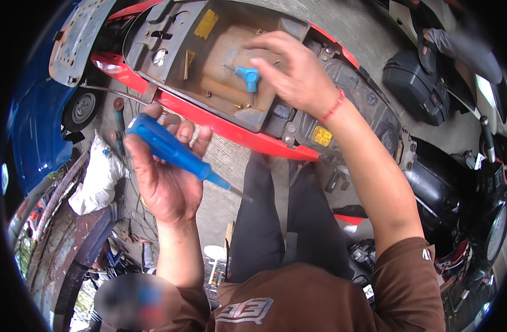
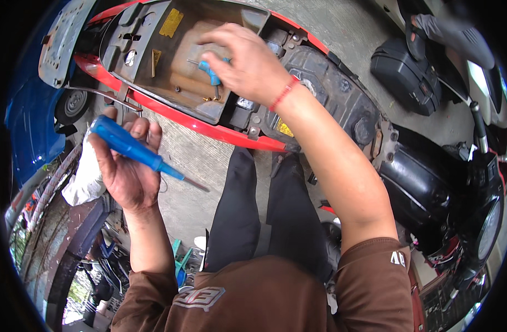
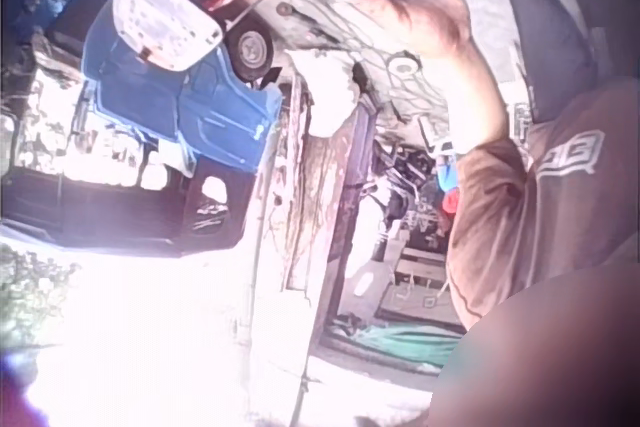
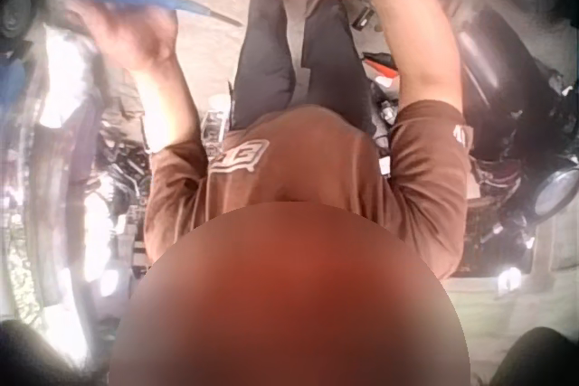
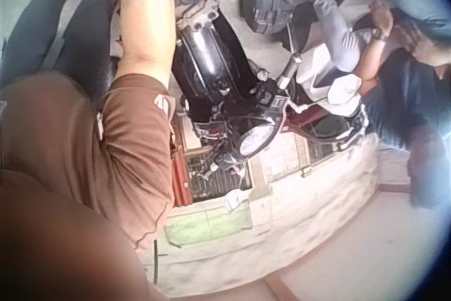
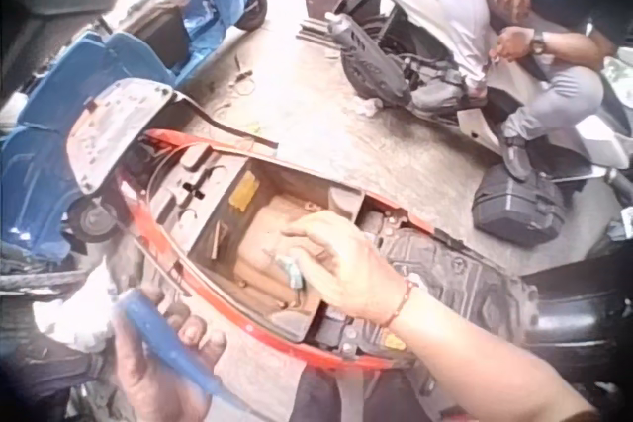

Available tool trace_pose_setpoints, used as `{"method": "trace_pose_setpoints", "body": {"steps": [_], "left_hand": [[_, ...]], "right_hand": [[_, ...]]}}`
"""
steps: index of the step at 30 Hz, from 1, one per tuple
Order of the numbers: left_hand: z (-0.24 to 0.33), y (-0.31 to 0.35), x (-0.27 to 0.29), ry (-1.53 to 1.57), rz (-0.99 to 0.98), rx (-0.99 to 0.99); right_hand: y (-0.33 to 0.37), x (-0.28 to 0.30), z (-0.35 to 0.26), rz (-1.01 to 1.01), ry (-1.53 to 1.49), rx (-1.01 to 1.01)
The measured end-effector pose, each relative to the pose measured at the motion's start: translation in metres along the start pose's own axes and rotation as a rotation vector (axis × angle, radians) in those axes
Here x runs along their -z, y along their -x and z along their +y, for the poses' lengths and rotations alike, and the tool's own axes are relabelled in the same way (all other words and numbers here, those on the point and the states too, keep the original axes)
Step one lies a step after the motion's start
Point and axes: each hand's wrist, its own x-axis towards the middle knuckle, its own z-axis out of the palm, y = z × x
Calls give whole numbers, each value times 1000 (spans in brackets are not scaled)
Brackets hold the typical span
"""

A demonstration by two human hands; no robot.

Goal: The person uses a blue-handled screwdriver to unscrew screws from the red plastic body panel of a scooter, working around the panel edge and footwell area. They collect the removed screws in their hand, set the screwdriver down, and continue loosening fasteners by hand while steadying the panel with the other arm.

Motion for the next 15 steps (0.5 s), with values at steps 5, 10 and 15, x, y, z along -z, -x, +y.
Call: {"method": "trace_pose_setpoints", "body": {"steps": [5,10,15], "left_hand": [[11,-22,-20,-276,-148,-161],[-23,-21,-47,-902,-510,-224],[-36,-8,-36,-1308,-664,-228]], "right_hand": [[90,38,-52,234,-192,-521],[145,31,-84,266,-103,-480],[155,27,-74,31,-82,-482]]}}
